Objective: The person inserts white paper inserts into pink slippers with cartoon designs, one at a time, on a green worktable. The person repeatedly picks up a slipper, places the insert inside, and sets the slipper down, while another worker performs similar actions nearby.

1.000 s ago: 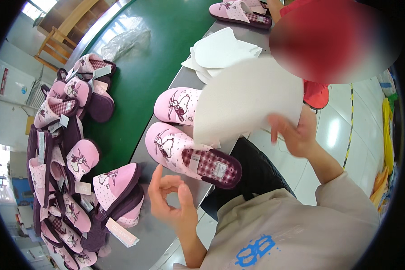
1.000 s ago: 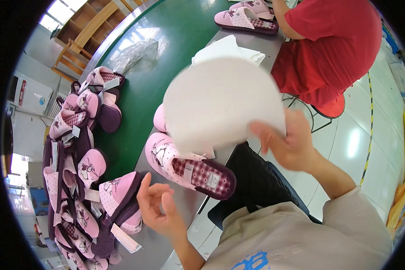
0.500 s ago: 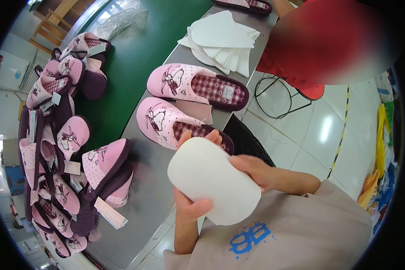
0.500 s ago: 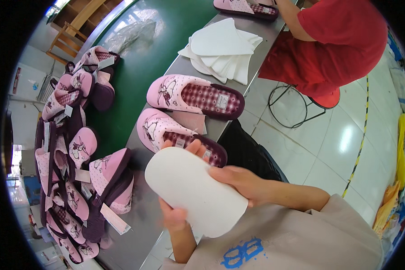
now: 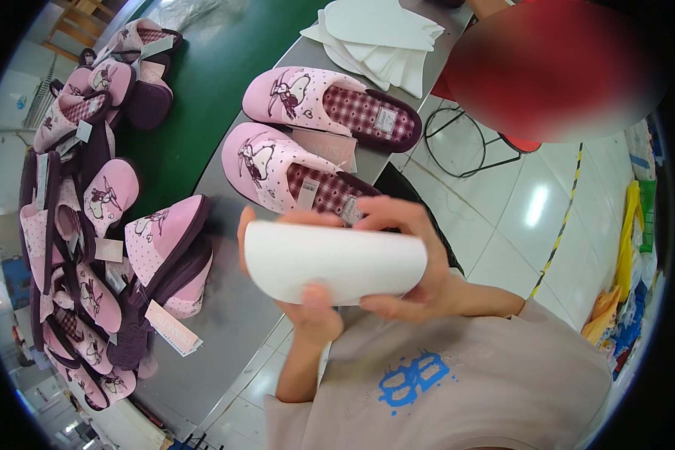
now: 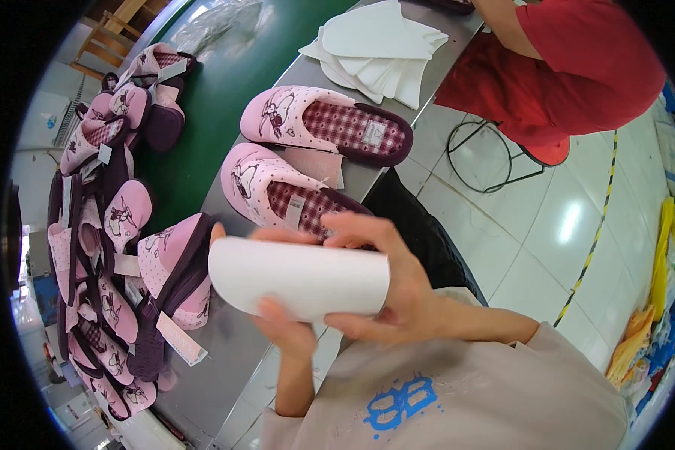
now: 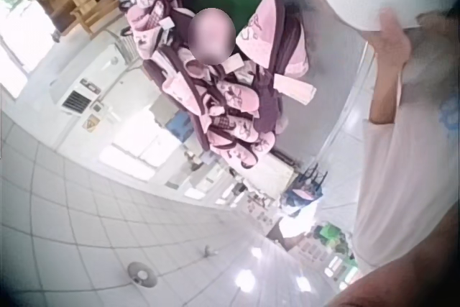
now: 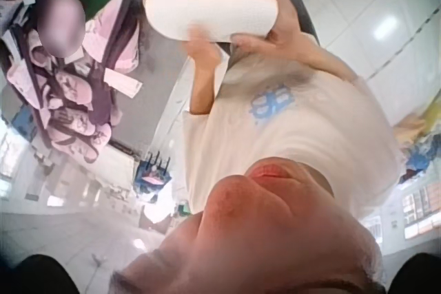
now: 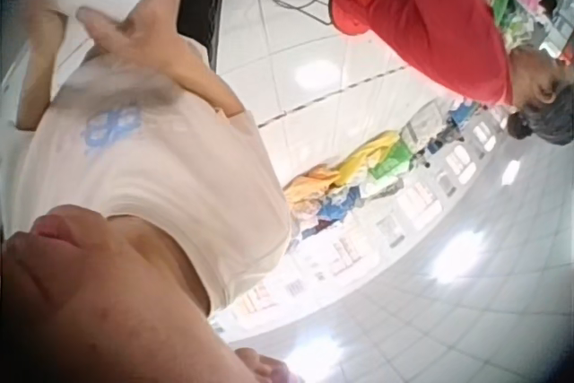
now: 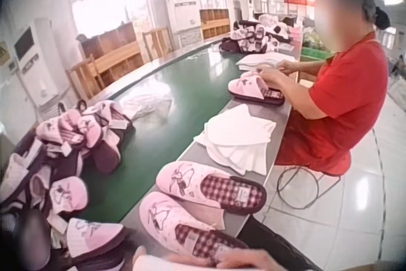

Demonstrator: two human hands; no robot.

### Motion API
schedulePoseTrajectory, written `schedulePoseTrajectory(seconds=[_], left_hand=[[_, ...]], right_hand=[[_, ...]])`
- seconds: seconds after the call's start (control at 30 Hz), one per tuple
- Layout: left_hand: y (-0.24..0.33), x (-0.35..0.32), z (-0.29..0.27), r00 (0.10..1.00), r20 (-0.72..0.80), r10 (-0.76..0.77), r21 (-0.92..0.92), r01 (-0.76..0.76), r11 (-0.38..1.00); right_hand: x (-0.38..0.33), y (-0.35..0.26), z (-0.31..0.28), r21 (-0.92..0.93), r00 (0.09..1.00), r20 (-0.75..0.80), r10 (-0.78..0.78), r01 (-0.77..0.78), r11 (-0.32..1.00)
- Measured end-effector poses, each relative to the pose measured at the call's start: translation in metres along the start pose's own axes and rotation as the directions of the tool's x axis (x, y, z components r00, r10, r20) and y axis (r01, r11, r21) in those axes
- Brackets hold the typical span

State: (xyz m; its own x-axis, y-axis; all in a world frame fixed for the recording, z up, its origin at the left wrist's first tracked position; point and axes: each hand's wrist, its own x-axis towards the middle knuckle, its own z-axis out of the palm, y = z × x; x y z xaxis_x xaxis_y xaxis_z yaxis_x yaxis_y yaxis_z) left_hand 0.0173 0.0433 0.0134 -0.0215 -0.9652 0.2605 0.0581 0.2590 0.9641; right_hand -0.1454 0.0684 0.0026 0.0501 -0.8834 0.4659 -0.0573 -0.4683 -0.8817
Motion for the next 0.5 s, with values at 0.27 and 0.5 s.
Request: schedulePoseTrajectory(seconds=[0.27, 0.5], left_hand=[[-0.024, 0.118, -0.080, 0.871, 0.474, 0.133, 0.663, -0.452, 0.597], [-0.046, 0.124, -0.072, 0.797, 0.601, 0.056, 0.644, -0.524, 0.558]], right_hand=[[0.009, -0.003, -0.041, -0.526, 1.000, 0.008, 0.010, -0.004, 0.850], [0.029, -0.005, -0.011, -0.725, 0.981, 0.157, -0.111, 0.191, 0.662]])
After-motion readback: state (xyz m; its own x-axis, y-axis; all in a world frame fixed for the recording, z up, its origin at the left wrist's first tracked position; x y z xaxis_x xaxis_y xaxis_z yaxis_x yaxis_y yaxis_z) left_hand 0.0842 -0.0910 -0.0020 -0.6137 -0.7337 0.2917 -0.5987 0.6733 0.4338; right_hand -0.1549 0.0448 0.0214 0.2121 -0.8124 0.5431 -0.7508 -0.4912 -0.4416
